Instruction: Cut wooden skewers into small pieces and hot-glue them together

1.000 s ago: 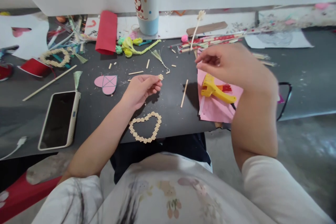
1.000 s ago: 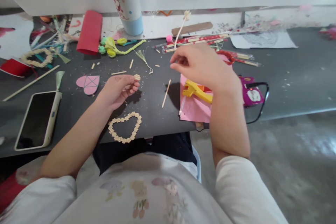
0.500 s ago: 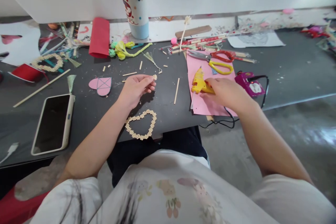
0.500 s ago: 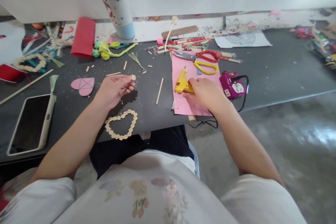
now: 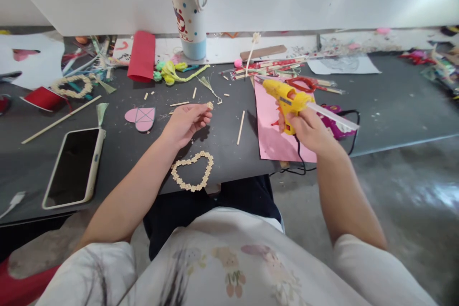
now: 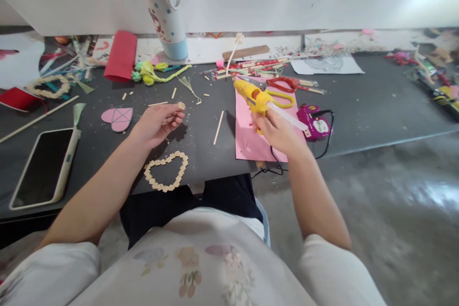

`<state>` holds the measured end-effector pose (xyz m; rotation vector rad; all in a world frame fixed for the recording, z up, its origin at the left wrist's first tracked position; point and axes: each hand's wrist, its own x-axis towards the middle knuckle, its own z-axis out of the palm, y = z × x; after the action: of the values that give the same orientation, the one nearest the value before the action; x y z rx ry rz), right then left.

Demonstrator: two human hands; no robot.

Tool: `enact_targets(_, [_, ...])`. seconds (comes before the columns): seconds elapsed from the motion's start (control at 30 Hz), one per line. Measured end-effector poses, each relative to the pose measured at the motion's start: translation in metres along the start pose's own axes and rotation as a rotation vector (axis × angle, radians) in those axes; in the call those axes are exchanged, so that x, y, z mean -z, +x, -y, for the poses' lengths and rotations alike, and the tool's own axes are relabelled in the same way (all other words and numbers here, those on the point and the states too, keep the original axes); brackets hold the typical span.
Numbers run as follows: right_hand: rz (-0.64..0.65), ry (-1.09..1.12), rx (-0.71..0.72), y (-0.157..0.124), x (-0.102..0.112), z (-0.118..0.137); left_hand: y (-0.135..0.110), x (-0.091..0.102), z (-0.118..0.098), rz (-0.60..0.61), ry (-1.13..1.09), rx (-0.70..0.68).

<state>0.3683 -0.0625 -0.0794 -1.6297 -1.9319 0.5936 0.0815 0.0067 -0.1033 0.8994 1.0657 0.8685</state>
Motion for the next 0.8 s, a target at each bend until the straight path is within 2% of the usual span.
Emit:
enact_targets(0.07, [-0.022,0.280,-0.055,-0.002,-0.016,0.009,0.000,0.000,0.000,0.011,-0.026,0.027])
enact_targets(0.13, [-0.054,0.448,-0.119,-0.005,-0.034,0.019,0.000,0.001,0.000,0.028,-0.051,0.048])
enact_targets(0.27, [-0.003,0.608,-0.147,-0.013,-0.063,0.033,0.000,0.003,0.000,0.059,-0.082,0.074])
enact_targets(0.4, [-0.009,0.690,-0.115,-0.019,-0.075,0.037,-0.001,0.003,0.000,0.081,-0.108,0.064])
enact_targets(0.63, [0.036,0.735,-0.112,-0.025,-0.080,0.037,-0.005,0.001,-0.002,0.112,-0.097,0.067])
enact_targets(0.8, [0.044,0.649,-0.091,-0.029,-0.082,0.035,-0.008,0.000,-0.003,0.115,-0.082,0.079])
